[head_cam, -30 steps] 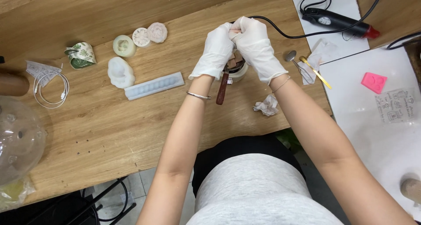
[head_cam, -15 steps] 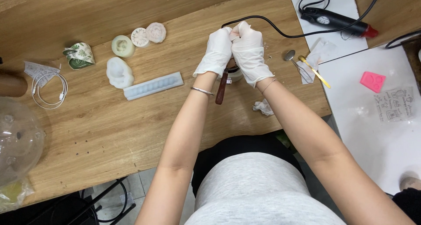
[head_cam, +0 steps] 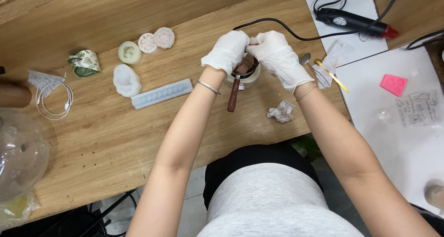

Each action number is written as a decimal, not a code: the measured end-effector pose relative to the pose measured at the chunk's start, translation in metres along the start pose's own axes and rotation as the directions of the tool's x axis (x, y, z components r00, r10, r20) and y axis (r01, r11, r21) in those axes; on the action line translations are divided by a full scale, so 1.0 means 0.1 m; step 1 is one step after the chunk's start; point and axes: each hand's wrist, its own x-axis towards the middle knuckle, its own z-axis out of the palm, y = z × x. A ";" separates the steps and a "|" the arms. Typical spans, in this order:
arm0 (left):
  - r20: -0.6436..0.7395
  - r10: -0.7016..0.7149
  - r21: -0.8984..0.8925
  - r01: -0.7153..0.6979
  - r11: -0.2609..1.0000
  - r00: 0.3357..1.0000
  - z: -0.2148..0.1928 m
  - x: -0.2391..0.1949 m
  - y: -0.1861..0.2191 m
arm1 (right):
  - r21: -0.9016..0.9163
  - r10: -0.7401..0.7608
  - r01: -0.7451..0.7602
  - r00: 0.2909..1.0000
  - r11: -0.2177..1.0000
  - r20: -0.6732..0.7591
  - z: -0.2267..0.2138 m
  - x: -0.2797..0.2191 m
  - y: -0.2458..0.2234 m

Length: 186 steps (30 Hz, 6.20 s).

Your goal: The person places pieces of wax into a small melting pot on a mini hot plate and stirs them with a spoon as they melt. They wipe the wooden table with a tissue, handle silicone candle molds, and use a heat gun near the melting pot while the wax continues melting.

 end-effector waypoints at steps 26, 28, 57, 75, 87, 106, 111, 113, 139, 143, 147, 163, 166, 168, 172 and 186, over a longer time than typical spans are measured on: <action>-0.236 -0.301 -0.688 0.060 0.723 0.924 -0.32 -0.40 0.09 | 0.663 -0.255 0.193 0.967 0.723 -0.003 0.35 0.34 0.43; -0.263 -0.331 -0.695 0.060 0.716 0.906 -0.18 -0.35 0.04 | 0.621 -0.190 0.178 0.981 0.764 -0.046 0.41 0.36 0.33; -0.045 -0.763 -0.938 0.236 0.254 0.644 -0.11 -2.23 0.70 | 0.385 0.396 -0.225 0.798 0.895 -0.454 -0.27 -0.61 2.19; -0.257 -0.146 -0.469 0.009 0.883 0.955 0.43 -2.10 1.36 | -0.438 0.166 -0.150 0.986 0.886 -0.001 0.77 -0.24 2.61; 0.225 -0.284 -0.237 0.335 0.912 0.932 0.48 -1.97 1.40 | 0.284 0.171 -0.082 0.937 0.955 -0.304 -0.11 -0.30 2.26; 0.159 0.083 -0.122 -0.064 0.991 0.984 1.09 -0.86 1.90 | -0.715 -0.448 0.040 0.803 0.698 -0.393 -0.42 0.45 4.02; 0.228 0.051 -0.170 -0.012 0.985 0.972 1.03 -1.00 1.81 | 0.143 0.178 -0.116 0.796 0.983 -0.578 -0.50 -0.15 2.88; 0.217 -0.002 -0.162 0.038 0.986 0.976 1.01 -1.12 1.67 | 0.148 0.139 -0.058 0.769 0.987 -0.624 -0.29 -0.14 3.00; 0.016 -0.541 -0.547 0.460 0.699 0.841 1.81 0.25 1.15 | 0.417 0.371 -0.364 0.926 0.833 0.069 0.27 0.57 2.24; -0.109 -0.574 -0.635 0.387 0.669 0.812 1.80 0.44 1.09 | 0.079 0.139 -0.126 0.972 0.989 -0.191 0.32 0.90 2.51; -0.152 -0.573 -0.611 0.380 0.695 0.805 1.82 0.60 1.01 | -0.140 0.129 -0.163 0.966 0.977 -0.225 0.21 1.05 2.57; -0.011 -0.614 -0.962 0.158 0.221 0.789 2.34 0.66 0.75 | 0.388 0.154 -0.141 0.988 0.911 -0.001 0.62 1.01 2.48; -0.007 -0.596 -0.936 0.203 0.286 0.803 2.21 0.59 0.87 | 0.520 0.141 -0.145 0.989 0.842 0.048 0.49 0.86 2.40; -0.023 -0.613 -0.863 0.294 0.411 0.790 1.92 0.50 1.05 | 0.588 0.195 -0.218 0.975 0.779 0.104 0.26 0.63 2.14; -0.132 -0.519 -0.980 -0.032 0.196 0.844 1.36 0.25 1.39 | 0.562 0.157 -0.156 0.987 0.813 0.047 -0.08 0.19 1.74; -0.071 -0.558 -0.997 -0.072 0.020 0.827 0.24 -0.91 0.79 | -0.569 -0.646 0.456 0.741 0.684 -0.184 0.40 0.06 1.52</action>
